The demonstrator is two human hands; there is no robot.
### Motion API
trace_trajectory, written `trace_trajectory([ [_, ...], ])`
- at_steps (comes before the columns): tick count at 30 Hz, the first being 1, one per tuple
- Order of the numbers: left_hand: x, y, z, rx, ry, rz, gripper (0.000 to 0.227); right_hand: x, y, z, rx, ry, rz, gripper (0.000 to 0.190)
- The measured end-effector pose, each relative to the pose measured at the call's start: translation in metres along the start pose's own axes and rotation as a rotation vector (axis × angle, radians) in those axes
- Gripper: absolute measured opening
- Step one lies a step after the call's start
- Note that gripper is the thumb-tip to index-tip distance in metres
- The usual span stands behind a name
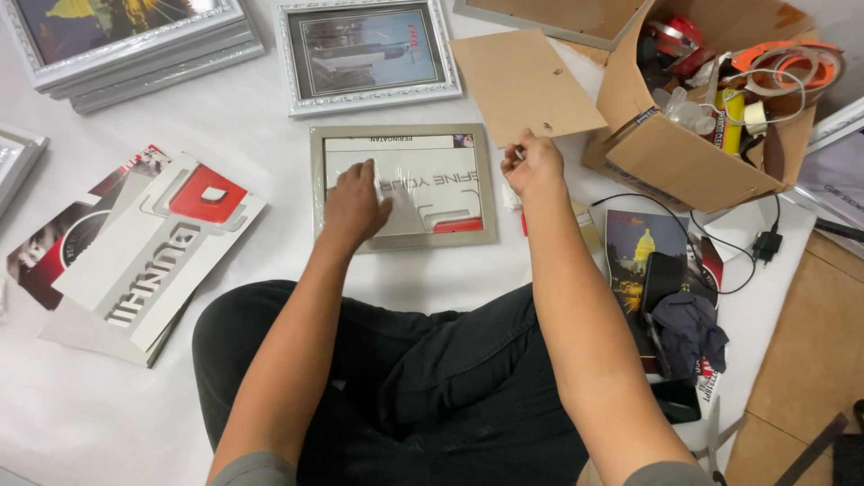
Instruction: Assembling and cleaning a picture frame by removing the backing, brushing the glass, and reinserting the components.
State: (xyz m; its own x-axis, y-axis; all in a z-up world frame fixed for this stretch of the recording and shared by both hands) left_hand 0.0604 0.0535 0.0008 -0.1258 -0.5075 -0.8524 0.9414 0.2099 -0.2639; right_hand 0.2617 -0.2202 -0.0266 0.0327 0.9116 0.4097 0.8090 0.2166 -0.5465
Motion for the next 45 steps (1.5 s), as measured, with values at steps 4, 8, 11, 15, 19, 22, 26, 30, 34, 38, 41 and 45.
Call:
trace_trajectory([
  [4, -0.009, 0.02, -0.024, -0.082, 0.105, -0.011, 0.077, -0.036, 0.028, 0.007, -0.006, -0.056, 0.128, 0.016],
  [8, -0.008, 0.034, -0.022, -0.112, 0.146, 0.017, 0.071, -0.053, 0.037, 0.01, -0.03, -0.105, 0.223, 0.018],
  [11, 0.013, 0.05, -0.031, -0.117, 0.18, 0.006, 0.072, -0.076, 0.056, 0.014, -0.035, -0.127, 0.274, 0.019],
  [15, 0.019, 0.062, -0.031, -0.113, 0.253, 0.061, 0.073, -0.077, 0.051, 0.014, -0.056, -0.193, 0.287, 0.028],
  [19, 0.038, 0.074, -0.038, -0.077, 0.304, 0.14, 0.049, -0.033, 0.028, -0.016, -0.323, -0.901, 0.335, 0.07],
  [22, 0.035, 0.072, -0.038, -0.021, 0.237, 0.162, 0.025, 0.044, 0.001, -0.003, -0.415, -1.284, 0.07, 0.042],
  [26, 0.013, 0.06, -0.02, 0.022, -0.006, -0.011, 0.02, 0.102, -0.036, 0.017, -0.376, -1.6, -0.2, 0.044],
  [30, 0.002, 0.057, -0.027, -0.006, 0.088, 0.031, 0.055, 0.11, -0.035, 0.035, -0.381, -1.682, -0.29, 0.051],
  [34, 0.015, 0.064, -0.035, -0.084, 0.173, 0.015, 0.062, 0.091, -0.019, 0.068, -0.318, -2.055, -0.239, 0.07],
  [38, 0.018, 0.066, -0.037, -0.086, 0.211, -0.003, 0.047, 0.091, -0.015, 0.077, -0.541, -2.102, -0.191, 0.068],
  [41, 0.014, 0.064, -0.035, -0.05, 0.242, 0.081, 0.029, 0.089, -0.014, 0.08, -0.566, -2.08, -0.218, 0.042],
  [45, -0.012, 0.056, -0.023, 0.012, 0.138, 0.126, 0.014, 0.095, -0.018, 0.064, -0.457, -2.001, -0.277, 0.015],
])
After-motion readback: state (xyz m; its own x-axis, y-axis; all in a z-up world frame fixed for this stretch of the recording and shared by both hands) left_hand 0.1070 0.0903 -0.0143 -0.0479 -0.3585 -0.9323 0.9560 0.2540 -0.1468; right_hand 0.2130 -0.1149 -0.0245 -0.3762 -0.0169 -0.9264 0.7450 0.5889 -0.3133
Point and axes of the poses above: each hand's wrist, its own y-axis towards the middle knuckle, its own x-axis out of the palm, z = x × y, the point moved 10 cm from there along y, towards the middle knuckle, and after that the axes turned 10 degrees about -z, right-handed, at the moved point
